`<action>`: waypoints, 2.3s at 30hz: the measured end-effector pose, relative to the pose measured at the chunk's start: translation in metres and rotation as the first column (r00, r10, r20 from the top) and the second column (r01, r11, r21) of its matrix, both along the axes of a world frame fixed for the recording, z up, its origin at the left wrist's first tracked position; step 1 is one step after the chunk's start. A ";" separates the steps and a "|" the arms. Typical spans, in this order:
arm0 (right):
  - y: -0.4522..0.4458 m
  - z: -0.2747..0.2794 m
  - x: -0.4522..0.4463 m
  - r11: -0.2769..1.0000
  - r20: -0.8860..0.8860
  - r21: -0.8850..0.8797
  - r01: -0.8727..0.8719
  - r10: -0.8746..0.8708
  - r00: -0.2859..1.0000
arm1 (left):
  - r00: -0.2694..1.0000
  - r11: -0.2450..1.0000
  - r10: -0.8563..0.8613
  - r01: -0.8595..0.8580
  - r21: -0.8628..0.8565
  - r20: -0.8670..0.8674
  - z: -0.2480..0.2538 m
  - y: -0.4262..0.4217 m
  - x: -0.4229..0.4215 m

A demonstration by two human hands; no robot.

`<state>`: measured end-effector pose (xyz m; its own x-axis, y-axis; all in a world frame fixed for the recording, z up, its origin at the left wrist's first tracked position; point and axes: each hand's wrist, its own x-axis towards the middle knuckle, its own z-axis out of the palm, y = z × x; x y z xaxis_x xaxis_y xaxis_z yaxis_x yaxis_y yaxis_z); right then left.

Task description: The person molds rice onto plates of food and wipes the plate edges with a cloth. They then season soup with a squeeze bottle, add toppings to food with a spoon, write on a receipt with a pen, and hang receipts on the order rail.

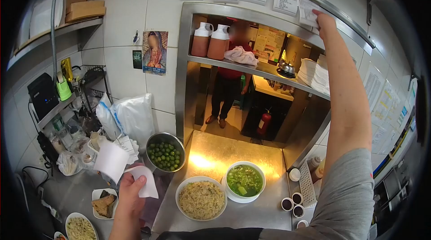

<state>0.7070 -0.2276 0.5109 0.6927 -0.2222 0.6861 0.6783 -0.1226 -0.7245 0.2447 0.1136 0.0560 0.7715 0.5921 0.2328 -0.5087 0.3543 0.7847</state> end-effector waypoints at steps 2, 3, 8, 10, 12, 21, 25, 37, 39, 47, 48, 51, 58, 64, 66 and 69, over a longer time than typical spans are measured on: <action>-0.004 0.016 0.006 0.996 0.083 -0.003 -0.086 0.086 0.993 | 0.987 1.000 -0.021 0.023 0.009 -0.162 -0.011 0.006 -0.010; -0.002 0.014 -0.005 0.996 0.081 0.000 -0.084 0.084 0.993 | 0.986 1.000 -0.023 0.025 0.012 -0.164 -0.009 0.002 -0.013; -0.002 -0.044 -0.096 0.860 0.398 -0.235 0.452 -0.339 0.852 | 0.961 0.992 -0.078 0.049 -0.115 -0.264 -0.040 -0.016 -0.014; -0.001 -0.109 -0.173 0.906 0.352 -0.378 0.187 -0.046 0.935 | 0.899 0.915 -0.386 0.345 -0.208 -0.205 -0.028 -0.034 -0.017; 0.000 -0.196 -0.254 0.825 0.142 -0.558 -0.091 0.203 0.969 | 0.791 0.749 -0.611 0.583 -0.315 0.009 -0.032 -0.060 -0.002; -0.028 -0.523 -0.371 -0.024 -0.480 0.481 -0.876 0.829 -0.286 | -0.381 -0.431 -0.805 0.902 -0.007 0.456 -0.093 -0.209 0.050; -0.051 -0.535 -0.413 0.007 -0.210 0.686 -0.727 0.959 -0.189 | -0.572 -0.682 -0.689 0.719 -0.132 0.444 -0.103 -0.254 0.034; -0.205 -0.493 -0.605 0.789 -0.647 0.586 0.186 0.318 0.693 | -0.650 -0.660 -0.695 0.746 -0.086 -0.307 -0.098 -0.430 -0.022; -0.249 -0.505 -0.640 0.906 -0.642 0.284 0.314 -0.064 0.764 | -0.613 -0.663 -0.705 0.748 0.026 -0.356 -0.128 -0.473 -0.026; -0.417 -0.523 -0.792 0.651 -0.678 -0.134 0.747 -0.610 0.410 | -0.714 -0.871 -0.492 0.403 0.282 -0.498 -0.099 -0.677 -0.133; -0.432 -0.524 -0.808 0.621 -0.682 -0.121 0.774 -0.619 0.390 | -0.716 -0.860 -0.509 0.445 0.249 -0.477 -0.102 -0.703 -0.150; -0.478 -0.516 -0.849 0.549 -0.653 -0.008 0.836 -0.636 0.411 | -0.747 -0.877 -0.472 0.451 0.165 -0.467 -0.089 -0.768 -0.190; -0.589 -0.541 -0.899 0.439 -0.649 0.025 0.898 -0.676 0.349 | -0.889 -0.942 -0.248 0.314 -0.116 -0.386 -0.084 -0.905 -0.222; -0.708 -0.564 -0.916 0.329 -0.677 -0.009 0.944 -0.697 0.236 | -0.829 -0.982 -0.187 0.176 0.072 -0.527 -0.096 -1.050 -0.234; -0.750 -0.562 -0.926 0.270 -0.674 0.027 0.963 -0.706 0.217 | -0.863 -0.987 -0.162 0.153 0.057 -0.478 -0.081 -1.097 -0.246; -0.809 -0.550 -0.949 0.178 -0.669 0.141 0.974 -0.709 0.226 | -0.871 -0.988 -0.123 0.065 0.137 -0.476 -0.077 -1.164 -0.268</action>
